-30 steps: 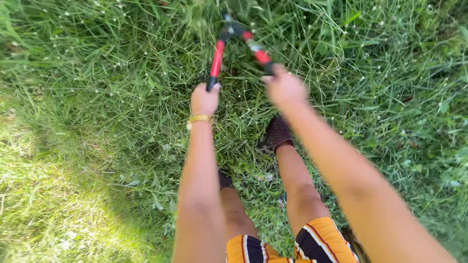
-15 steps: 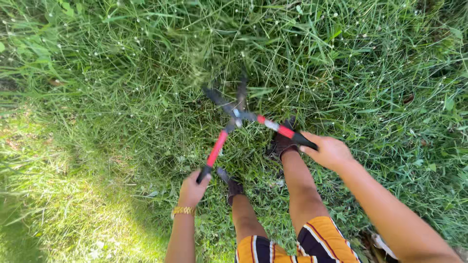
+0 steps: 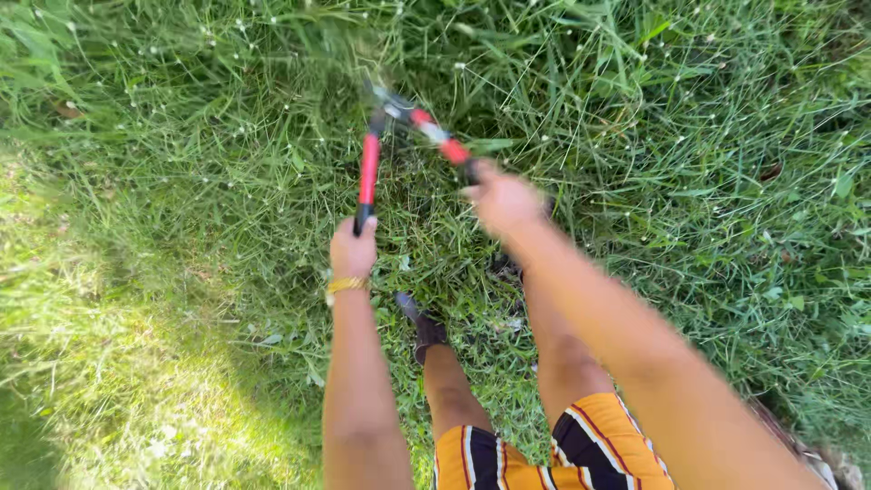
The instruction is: The person uses manual grass shears to trim overgrown grass in a yard. They repeatedly cut sections of grass and weeds, moving across the lawn to trim different areas.
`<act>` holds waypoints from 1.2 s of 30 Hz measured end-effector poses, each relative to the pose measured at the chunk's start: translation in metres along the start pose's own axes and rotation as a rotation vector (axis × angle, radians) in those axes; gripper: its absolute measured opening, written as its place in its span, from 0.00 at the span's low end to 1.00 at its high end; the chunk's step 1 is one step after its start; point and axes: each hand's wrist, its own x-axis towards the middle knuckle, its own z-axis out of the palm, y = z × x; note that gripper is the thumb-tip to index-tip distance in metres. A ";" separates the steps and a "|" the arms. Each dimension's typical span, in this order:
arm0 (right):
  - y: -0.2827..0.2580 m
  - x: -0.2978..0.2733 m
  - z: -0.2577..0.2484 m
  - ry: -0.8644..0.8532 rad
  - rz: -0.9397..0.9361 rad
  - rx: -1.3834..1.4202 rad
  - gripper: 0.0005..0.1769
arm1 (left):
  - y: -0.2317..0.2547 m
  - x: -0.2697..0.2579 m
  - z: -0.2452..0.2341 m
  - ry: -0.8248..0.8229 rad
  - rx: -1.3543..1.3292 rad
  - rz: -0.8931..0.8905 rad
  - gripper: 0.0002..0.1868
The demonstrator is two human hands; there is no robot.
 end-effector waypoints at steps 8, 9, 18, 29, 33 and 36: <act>-0.060 -0.011 0.021 0.181 -0.253 0.219 0.38 | 0.066 -0.043 -0.060 0.216 -0.053 -0.010 0.20; -0.049 -0.027 0.018 0.135 -0.243 0.240 0.40 | 0.063 -0.060 -0.069 0.230 0.073 0.056 0.20; 0.162 -0.128 0.051 0.036 -0.109 0.391 0.34 | 0.045 -0.141 -0.101 -0.297 0.511 -0.025 0.21; 0.295 -0.195 0.203 -0.021 0.203 0.569 0.34 | 0.054 -0.105 -0.049 -0.621 0.789 0.097 0.18; 0.288 -0.155 0.191 0.119 0.203 0.669 0.34 | 0.065 -0.065 -0.005 -0.487 0.775 0.266 0.20; 0.268 -0.113 0.166 0.263 0.168 0.620 0.34 | 0.072 -0.039 0.041 -0.449 0.784 0.262 0.21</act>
